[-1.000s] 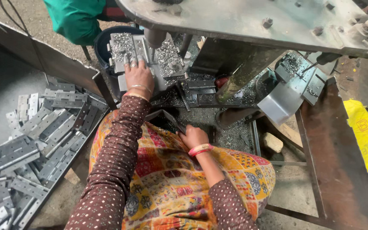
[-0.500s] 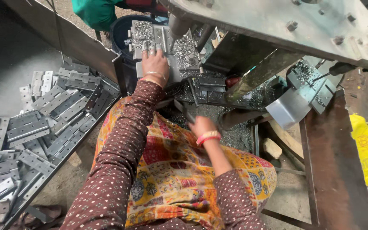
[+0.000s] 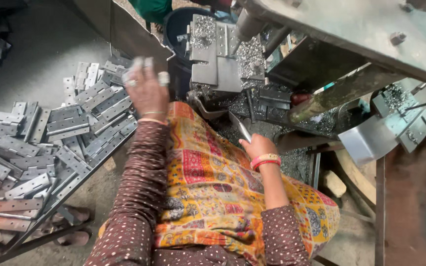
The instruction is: The person operates a manual drill press to process metal hinge components. They pick up a hinge from a pile, place it under the drill, pull a lever to activate the machine, and then remove the processed hinge to place it in a collection bin. This cycle is repeated continuously.
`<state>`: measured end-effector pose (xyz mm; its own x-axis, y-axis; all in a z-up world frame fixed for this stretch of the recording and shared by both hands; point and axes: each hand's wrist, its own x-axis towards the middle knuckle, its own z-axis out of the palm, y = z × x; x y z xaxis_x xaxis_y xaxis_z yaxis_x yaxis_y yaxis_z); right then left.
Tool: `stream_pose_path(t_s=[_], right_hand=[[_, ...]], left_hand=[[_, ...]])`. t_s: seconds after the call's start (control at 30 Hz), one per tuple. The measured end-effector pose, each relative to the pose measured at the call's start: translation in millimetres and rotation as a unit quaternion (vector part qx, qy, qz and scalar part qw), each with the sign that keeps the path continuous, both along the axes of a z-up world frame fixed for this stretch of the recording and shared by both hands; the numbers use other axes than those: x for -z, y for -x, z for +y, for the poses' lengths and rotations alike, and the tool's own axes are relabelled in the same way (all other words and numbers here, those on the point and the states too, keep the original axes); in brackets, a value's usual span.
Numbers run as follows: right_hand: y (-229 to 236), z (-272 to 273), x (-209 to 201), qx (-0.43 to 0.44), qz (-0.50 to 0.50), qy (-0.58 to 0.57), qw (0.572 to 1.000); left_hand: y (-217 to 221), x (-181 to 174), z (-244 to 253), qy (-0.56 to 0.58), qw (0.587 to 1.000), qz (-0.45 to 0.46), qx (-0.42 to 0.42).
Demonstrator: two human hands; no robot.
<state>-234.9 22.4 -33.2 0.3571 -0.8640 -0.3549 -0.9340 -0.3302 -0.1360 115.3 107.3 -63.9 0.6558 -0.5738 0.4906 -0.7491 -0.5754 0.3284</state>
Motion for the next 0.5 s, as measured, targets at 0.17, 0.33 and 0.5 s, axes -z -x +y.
stream_pose_path(t_s=[0.17,0.33,0.5], right_hand=[[-12,9,-23,0.009,0.018,0.007,1.0],[-11,10,-19,0.014,0.004,0.004,1.0],[-9,9,-16,0.026,-0.007,-0.004,1.0]], left_hand=[[-38,78,54,-0.151,0.985,0.024,-0.084],[-31,100,54,-0.105,0.992,0.049,-0.056],[-10,13,41,0.059,0.998,0.016,-0.005]])
